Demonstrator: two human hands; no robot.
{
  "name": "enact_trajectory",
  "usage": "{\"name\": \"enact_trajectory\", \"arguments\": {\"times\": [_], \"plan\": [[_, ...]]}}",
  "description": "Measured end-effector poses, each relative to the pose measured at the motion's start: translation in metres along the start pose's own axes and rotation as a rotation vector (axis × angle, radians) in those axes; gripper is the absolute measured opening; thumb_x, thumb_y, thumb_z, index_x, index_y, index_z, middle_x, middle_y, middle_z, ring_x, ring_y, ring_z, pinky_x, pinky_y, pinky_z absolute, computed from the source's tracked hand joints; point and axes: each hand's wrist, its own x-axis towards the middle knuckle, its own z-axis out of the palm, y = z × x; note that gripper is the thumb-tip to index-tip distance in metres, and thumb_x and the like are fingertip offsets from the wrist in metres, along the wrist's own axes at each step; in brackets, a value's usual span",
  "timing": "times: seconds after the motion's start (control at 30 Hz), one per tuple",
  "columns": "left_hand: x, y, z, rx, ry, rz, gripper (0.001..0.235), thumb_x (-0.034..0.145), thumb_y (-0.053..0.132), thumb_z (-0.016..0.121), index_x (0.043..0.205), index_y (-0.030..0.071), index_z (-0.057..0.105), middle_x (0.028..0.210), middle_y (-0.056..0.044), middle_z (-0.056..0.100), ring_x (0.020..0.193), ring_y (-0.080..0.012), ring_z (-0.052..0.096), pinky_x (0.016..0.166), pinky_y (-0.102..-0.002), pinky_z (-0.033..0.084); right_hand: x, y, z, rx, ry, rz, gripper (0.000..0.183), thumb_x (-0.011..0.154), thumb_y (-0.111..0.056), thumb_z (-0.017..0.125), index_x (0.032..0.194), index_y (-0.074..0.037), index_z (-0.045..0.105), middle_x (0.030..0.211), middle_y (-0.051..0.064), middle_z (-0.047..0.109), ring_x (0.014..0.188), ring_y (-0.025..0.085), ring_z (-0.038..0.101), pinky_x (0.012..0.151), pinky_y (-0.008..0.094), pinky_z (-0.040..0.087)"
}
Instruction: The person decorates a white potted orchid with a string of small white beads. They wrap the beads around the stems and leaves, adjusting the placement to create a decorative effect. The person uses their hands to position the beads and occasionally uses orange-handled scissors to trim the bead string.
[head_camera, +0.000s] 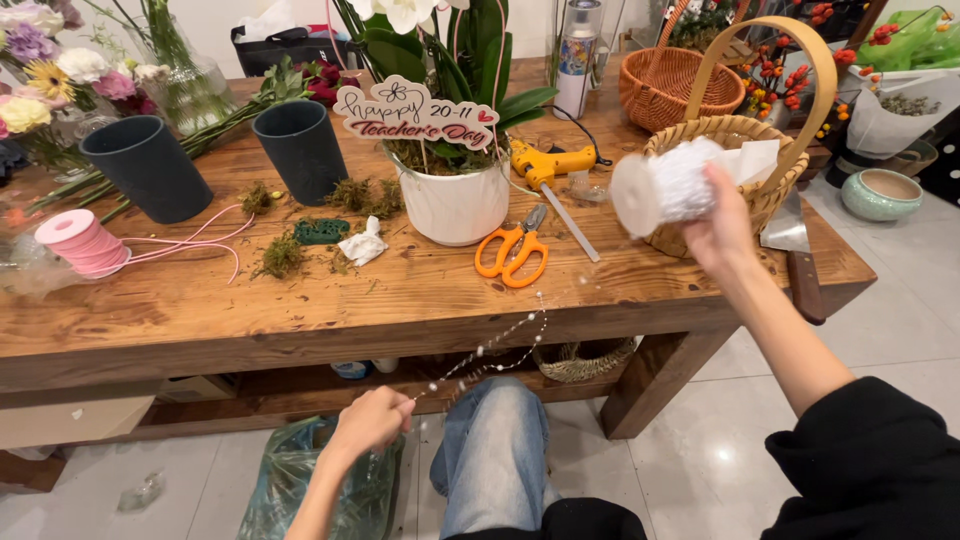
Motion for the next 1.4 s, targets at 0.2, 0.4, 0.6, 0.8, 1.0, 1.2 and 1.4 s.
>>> {"name": "enact_trajectory", "arguments": {"times": [0.2, 0.4, 0.6, 0.8, 1.0, 1.2, 1.4], "plan": [[0.0, 0.063, -0.016, -0.127, 0.143, 0.489, 0.042, 0.091, 0.028, 0.065, 0.125, 0.003, 0.063, 0.109, -0.031, 0.069, 0.107, -0.0539, 0.062, 0.093, -0.061, 0.049, -0.011, -0.02, 0.007, 0.054, -0.121, 0.205, 0.063, 0.085, -0.047, 0.07, 0.132, -0.01, 0.053, 0.123, 0.002, 0.062, 0.107, 0.013, 0.063, 0.095, 0.032, 0.056], [0.026, 0.209, 0.011, -0.811, 0.139, 0.934, 0.068, 0.081, 0.037, 0.081, 0.131, 0.001, 0.054, 0.122, -0.025, 0.062, 0.123, -0.039, 0.056, 0.106, -0.05, 0.042, -0.026, 0.002, 0.053, 0.147, -0.212, 0.392, 0.055, 0.085, -0.05, 0.068, 0.123, -0.01, 0.062, 0.118, 0.01, 0.069, 0.107, 0.022, 0.067, 0.099, 0.042, 0.054], [0.049, 0.188, 0.013, -1.108, -0.304, 0.78, 0.021, 0.097, 0.031, 0.068, 0.09, 0.011, 0.067, 0.058, 0.011, 0.034, 0.048, 0.0007, 0.027, 0.042, -0.015, 0.017, -0.004, -0.027, 0.013, 0.059, -0.268, 0.137, 0.049, 0.09, -0.028, 0.058, 0.137, -0.015, 0.057, 0.124, 0.004, 0.065, 0.111, 0.018, 0.062, 0.102, 0.035, 0.046], [0.058, 0.154, -0.06, -1.007, -0.012, 0.539, 0.026, 0.105, 0.03, 0.057, 0.084, 0.015, 0.062, 0.049, 0.006, 0.034, 0.04, -0.0058, 0.021, 0.041, -0.022, 0.014, -0.002, -0.033, -0.018, -0.98, -0.536, 0.025, 0.04, 0.08, -0.015, 0.076, 0.12, -0.013, 0.082, 0.122, 0.006, 0.074, 0.092, 0.023, 0.068, 0.078, 0.033, 0.05], [0.051, 0.161, -0.078, -0.957, 0.064, 0.446, 0.026, 0.106, 0.028, 0.057, 0.093, 0.008, 0.067, 0.051, 0.006, 0.038, 0.041, -0.0053, 0.025, 0.041, -0.02, 0.018, -0.011, 0.026, -0.008, -1.322, -0.32, -0.464, 0.056, 0.078, -0.034, 0.078, 0.131, -0.03, 0.065, 0.144, 0.007, 0.051, 0.135, 0.03, 0.037, 0.109, 0.063, 0.039], [0.059, 0.138, -0.07, -0.99, 0.116, 0.448, 0.029, 0.104, 0.027, 0.06, 0.079, 0.012, 0.06, 0.052, 0.005, 0.032, 0.046, -0.0075, 0.02, 0.047, -0.025, 0.013, -0.003, 0.036, -0.019, -1.7, -0.359, -0.506, 0.076, 0.078, -0.052, 0.071, 0.146, -0.031, 0.045, 0.158, 0.002, 0.035, 0.151, 0.028, 0.02, 0.122, 0.06, 0.008], [0.05, 0.144, -0.069, -0.907, 0.024, 0.41, 0.026, 0.103, 0.029, 0.06, 0.087, 0.008, 0.064, 0.054, 0.005, 0.036, 0.044, -0.0055, 0.023, 0.044, -0.022, 0.013, -0.025, 0.053, 0.092, -1.261, -0.622, -0.418, 0.035, 0.094, -0.021, 0.06, 0.128, -0.015, 0.066, 0.121, 0.006, 0.074, 0.099, 0.017, 0.075, 0.091, 0.03, 0.062]]}}
